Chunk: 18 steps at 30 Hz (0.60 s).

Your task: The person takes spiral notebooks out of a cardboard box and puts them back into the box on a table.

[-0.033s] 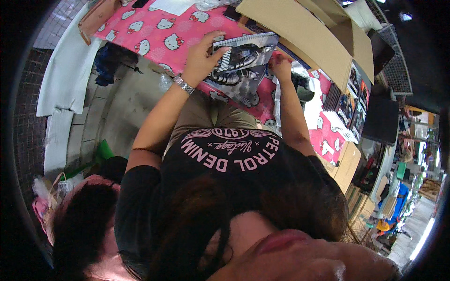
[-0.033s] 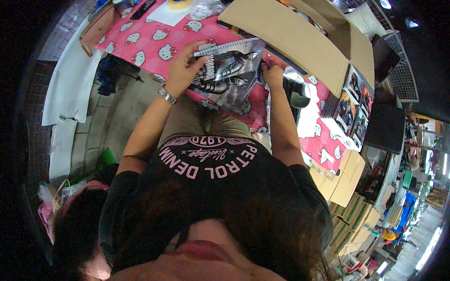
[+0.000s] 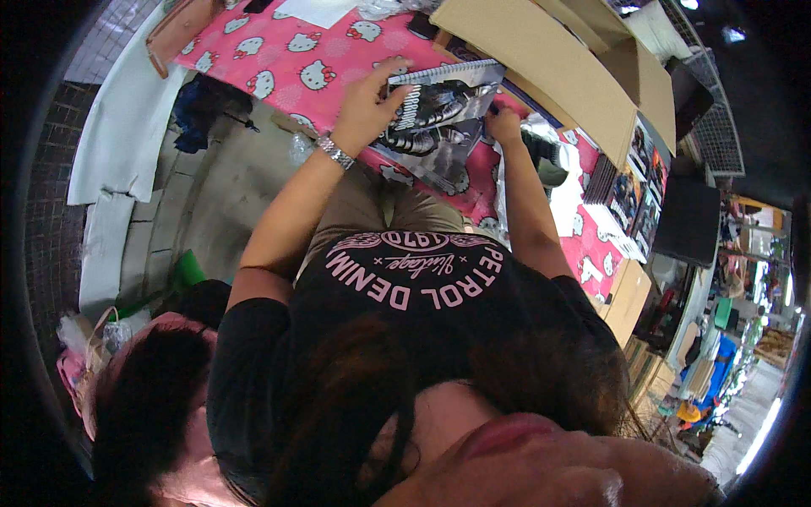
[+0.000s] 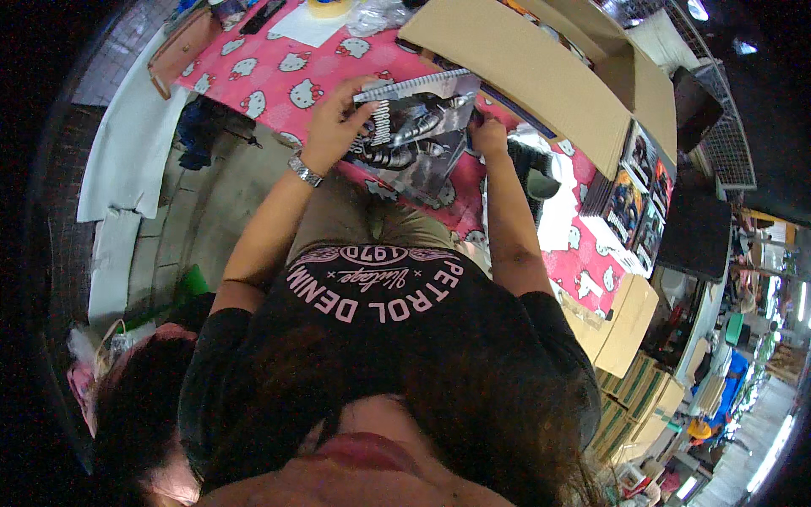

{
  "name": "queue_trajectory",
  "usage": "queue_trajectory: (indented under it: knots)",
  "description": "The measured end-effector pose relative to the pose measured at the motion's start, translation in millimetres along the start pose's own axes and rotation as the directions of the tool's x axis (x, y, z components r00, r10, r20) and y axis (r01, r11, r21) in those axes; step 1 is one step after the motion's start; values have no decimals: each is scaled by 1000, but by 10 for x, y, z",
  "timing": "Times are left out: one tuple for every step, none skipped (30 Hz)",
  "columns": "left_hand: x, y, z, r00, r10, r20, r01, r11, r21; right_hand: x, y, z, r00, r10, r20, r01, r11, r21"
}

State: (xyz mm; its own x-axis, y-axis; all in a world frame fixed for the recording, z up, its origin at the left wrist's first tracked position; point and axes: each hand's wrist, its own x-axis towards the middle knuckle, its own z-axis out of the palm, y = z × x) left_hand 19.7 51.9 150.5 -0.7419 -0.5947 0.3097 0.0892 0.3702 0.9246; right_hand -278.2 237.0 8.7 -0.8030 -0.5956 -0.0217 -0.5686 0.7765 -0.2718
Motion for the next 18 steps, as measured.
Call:
queue_trajectory:
  knots:
    - [45, 46, 27, 999, 40, 29, -41, 999, 29, 102, 192, 170, 1000, -18, 17, 20, 992, -127]
    - [65, 72, 63, 999, 19, 51, -17, 999, -33, 168, 278, 273, 998, -35, 45, 45, 967, -250]
    - [-9, 24, -24, 998, -58, 6, 58, 998, -26, 163, -51, 201, 991, 55, 120, -32, 983, -179]
    - [-15, 54, -11, 994, -105, 3, 105, 993, -47, 144, -60, 119, 995, -1, 101, 13, 993, -118]
    - [-29, 82, 11, 988, -153, 9, 153, 986, -71, 102, -11, 51, 996, -47, 79, 52, 997, -59]
    - [-44, 104, 10, 985, -173, 6, 172, 979, -108, 35, -7, -3, 997, -71, -35, 71, 997, 5]
    - [-53, 88, 5, 993, -115, -16, 113, 991, -77, -35, -25, -89, 984, -93, -153, 104, 992, 65]
    - [-63, 54, 7, 998, -54, -33, 53, 998, -46, -128, -21, -184, 957, -102, -270, 139, 983, 120]
    - [-93, -3, -7, 999, 0, -54, 0, 1000, -13, -286, -69, -315, 961, -30, -275, 113, 949, 293]
    - [-109, -86, -37, 997, 30, -68, -30, 1000, -6, -491, -155, -475, 963, 38, -265, 91, 884, 458]
    - [-95, -176, -49, 995, 66, -76, -66, 998, -1, -705, -192, -576, 963, 110, -248, 66, 791, 608]
    - [-52, -193, 0, 992, 113, -61, -114, 993, -10, -940, -98, -556, 941, 125, -316, 136, 715, 686]
    - [-48, -155, 30, 997, 62, -38, -64, 997, -34, -1164, -56, -484, 916, 138, -376, 213, 626, 750]
    - [-80, -121, 12, 1000, 3, -28, -4, 999, -49, -1466, -301, -577, 928, 96, -361, 228, 622, 749]
    - [-96, -95, 18, 999, -52, -7, 51, 997, -65, -1726, -653, -765, 935, 61, -351, 240, 618, 748]
    - [-108, -101, 40, 999, -51, -16, 50, 997, -52, -1812, -899, -891, 888, -126, -442, 406, 667, 625]
    - [-130, -113, 50, 998, -55, -27, 54, 998, -39, -1872, -1126, -1006, 809, -316, -496, 560, 673, 483]
    - [-148, -115, 69, 998, -56, -33, 55, 998, -33, -1906, -1339, -1122, 805, -366, -467, 574, 679, 458]
